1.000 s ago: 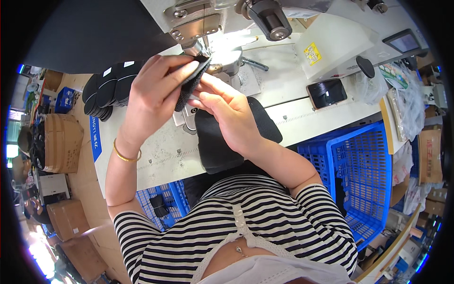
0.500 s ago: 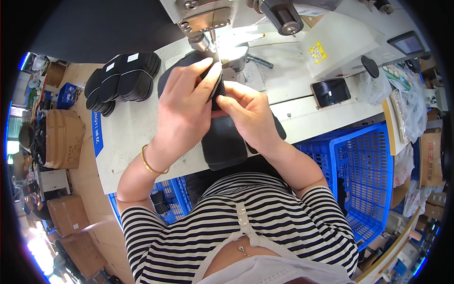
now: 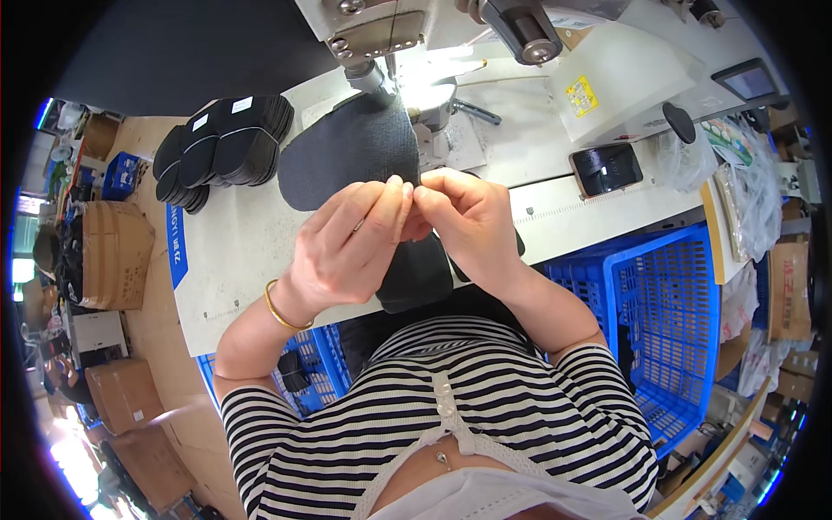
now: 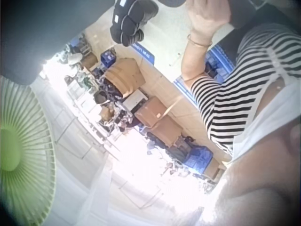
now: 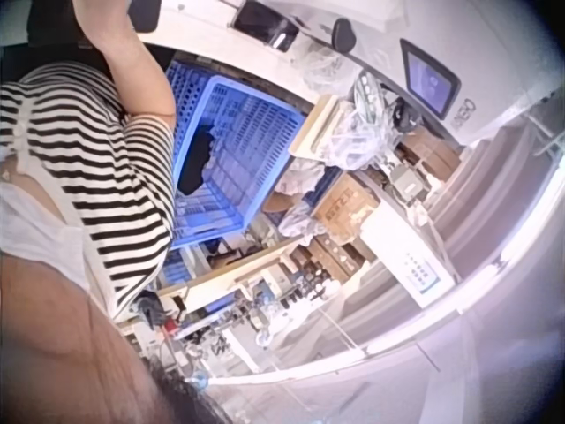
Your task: The person sews fabric shoe pieces together using a sewing machine, stacks the stitched pieces and places them into a blue plastic crate, then sews additional fabric shoe pieces on the machine.
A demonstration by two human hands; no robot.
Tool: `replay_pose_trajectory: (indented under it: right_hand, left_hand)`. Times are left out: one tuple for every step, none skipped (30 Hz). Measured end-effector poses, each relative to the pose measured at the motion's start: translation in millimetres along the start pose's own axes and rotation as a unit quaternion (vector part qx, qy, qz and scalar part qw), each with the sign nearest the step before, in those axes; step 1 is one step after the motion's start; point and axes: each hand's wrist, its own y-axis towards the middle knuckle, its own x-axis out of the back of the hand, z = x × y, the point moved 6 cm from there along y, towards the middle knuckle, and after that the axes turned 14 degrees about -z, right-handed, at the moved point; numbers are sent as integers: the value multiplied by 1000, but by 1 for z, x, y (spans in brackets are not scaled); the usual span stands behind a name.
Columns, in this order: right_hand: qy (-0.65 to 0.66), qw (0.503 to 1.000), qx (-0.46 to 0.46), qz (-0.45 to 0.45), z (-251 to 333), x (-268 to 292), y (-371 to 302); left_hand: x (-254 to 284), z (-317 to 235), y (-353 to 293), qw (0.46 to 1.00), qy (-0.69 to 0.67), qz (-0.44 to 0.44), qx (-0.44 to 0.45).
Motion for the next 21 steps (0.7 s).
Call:
replay_pose_trajectory:
  right_hand:
    - [0,1000,-1,1,0,0,0]
    - [-10,1000,13,1,2,1,0]
    - [-20,999,26,1,3,1,1]
    - [-20,999,26,1,4,0,1]
    - [-6,1000,16,-11,4,1,2]
    - [8,1000,10,-23,5,2,2]
    - [8,1000,11,-24,7,1,2]
    - [14,1000,5,-27,8,1,3]
    - [19,999,-4,-29,8,1,6]
    - [19,999,-4,-29,7,1,9]
    - [31,999,-7,-24,5,0,13]
    - [43,999,-11,-20,4,-1,17]
    - [43,999,-10,-20,4,-1,20]
    - [46,999,-6,-16,4,-2,24]
    - [49,999,-2,-12,5,-3,26]
    - [49,999,-1,-12,4,-5,29]
    - [64,998,-4,-16,3,-7,32]
    - [78,997,-7,-20,1,-8,34]
    - [77,997,-6,-20,-1,-9,37]
    - [79,997,7,-20,-1,-10,40]
    - [82,996,21,-21,0,-11,42]
  left_hand:
    - [-2,-2,0,1000,8,13,-8]
    - [-2,-2,-1,1000,9,14,-7]
    - [-3,0,-2,1000,3,9,-3]
    - [-4,1,-3,1000,-3,4,1]
    - [-5,0,-4,1000,-4,5,2]
    - [-2,-1,-3,999,42,-17,5]
    - [0,-1,-3,995,87,-40,8]
    - [0,1,-5,992,113,-50,-10]
    - [-1,3,-7,992,113,-50,-10]
    - [-2,5,-9,993,106,-46,-9]
    - [-4,7,-10,994,100,-43,-9]
    - [-5,11,-8,993,105,-51,-8]
    - [-6,13,-7,993,105,-52,-8]
    - [-7,16,-5,994,98,-50,-6]
    - [-8,19,-4,995,90,-48,-3]
    - [-8,23,-5,995,79,-59,7]
    - [-9,27,-4,995,80,-60,6]
    - [-10,31,-5,995,73,-71,8]
    - [-10,34,-5,994,66,-82,10]
    - [-11,39,-5,995,52,-83,31]
    - [-11,41,-3,995,52,-84,30]
